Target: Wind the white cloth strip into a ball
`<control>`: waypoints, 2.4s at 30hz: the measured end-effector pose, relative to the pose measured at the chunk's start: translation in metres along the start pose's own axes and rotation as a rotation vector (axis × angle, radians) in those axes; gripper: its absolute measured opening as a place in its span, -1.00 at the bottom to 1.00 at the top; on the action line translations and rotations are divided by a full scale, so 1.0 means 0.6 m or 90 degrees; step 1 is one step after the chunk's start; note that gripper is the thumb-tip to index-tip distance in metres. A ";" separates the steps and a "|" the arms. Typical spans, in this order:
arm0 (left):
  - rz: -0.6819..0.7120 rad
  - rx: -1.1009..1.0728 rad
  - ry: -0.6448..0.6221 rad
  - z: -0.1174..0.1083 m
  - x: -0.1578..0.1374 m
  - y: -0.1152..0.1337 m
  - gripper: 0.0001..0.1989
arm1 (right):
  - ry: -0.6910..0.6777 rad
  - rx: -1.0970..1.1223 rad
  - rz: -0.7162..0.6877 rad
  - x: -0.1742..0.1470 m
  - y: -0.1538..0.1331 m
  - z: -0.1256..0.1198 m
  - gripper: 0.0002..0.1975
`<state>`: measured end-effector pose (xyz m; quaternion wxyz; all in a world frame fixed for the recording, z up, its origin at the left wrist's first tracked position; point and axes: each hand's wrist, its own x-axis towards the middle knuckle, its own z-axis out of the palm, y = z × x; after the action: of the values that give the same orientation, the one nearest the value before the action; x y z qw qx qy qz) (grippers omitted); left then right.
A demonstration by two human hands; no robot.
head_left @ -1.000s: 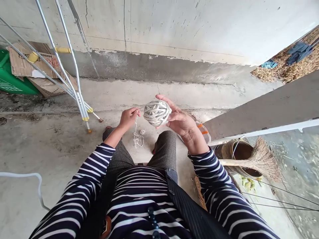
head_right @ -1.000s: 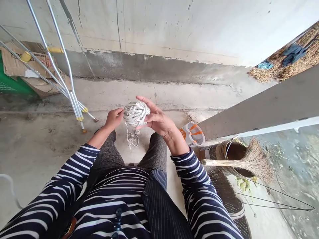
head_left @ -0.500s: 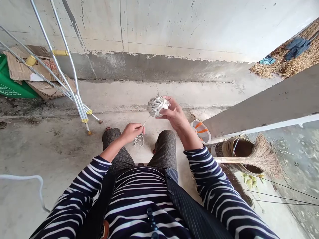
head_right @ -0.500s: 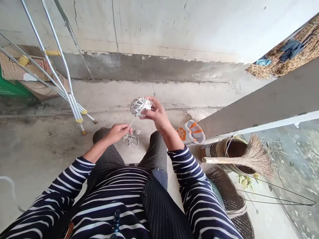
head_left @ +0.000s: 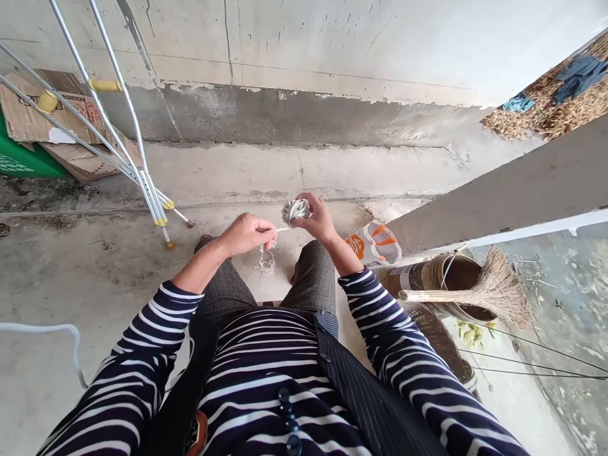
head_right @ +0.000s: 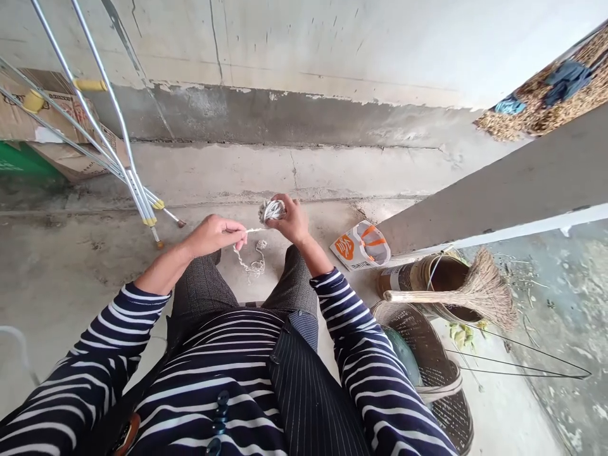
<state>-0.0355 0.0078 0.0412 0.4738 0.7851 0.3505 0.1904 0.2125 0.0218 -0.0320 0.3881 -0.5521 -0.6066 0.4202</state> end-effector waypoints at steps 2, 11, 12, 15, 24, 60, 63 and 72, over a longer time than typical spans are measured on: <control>0.029 0.052 0.070 -0.008 0.013 -0.007 -0.69 | -0.082 0.054 0.029 -0.014 -0.004 0.009 -0.38; 0.055 0.061 0.191 0.023 0.045 -0.098 -0.67 | -0.272 0.498 0.140 -0.080 -0.053 -0.002 -0.39; 0.054 0.027 0.191 0.030 0.045 -0.106 -0.63 | -0.267 0.523 0.127 -0.081 -0.059 -0.007 -0.38; 0.028 -0.045 0.177 0.046 0.045 -0.123 -0.55 | -0.262 0.577 0.063 -0.081 -0.081 -0.018 -0.23; -0.054 -0.031 0.145 0.067 0.033 -0.154 -0.60 | -0.077 0.437 -0.077 -0.071 -0.168 -0.059 -0.33; -0.342 -0.404 0.187 0.113 -0.027 -0.221 -0.54 | 0.328 0.239 -0.254 -0.072 -0.254 -0.193 -0.43; -0.333 -0.359 0.040 0.128 -0.055 -0.214 -0.51 | 0.346 0.196 -0.266 -0.065 -0.250 -0.202 -0.46; -0.219 -0.052 -0.158 0.210 -0.111 -0.213 -0.84 | 0.291 0.289 -0.258 -0.052 -0.215 -0.216 -0.42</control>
<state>-0.0488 -0.0790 -0.1292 0.5704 0.7113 0.4101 0.0226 0.2920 -0.0037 0.1333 0.7009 -0.4004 -0.4929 0.3247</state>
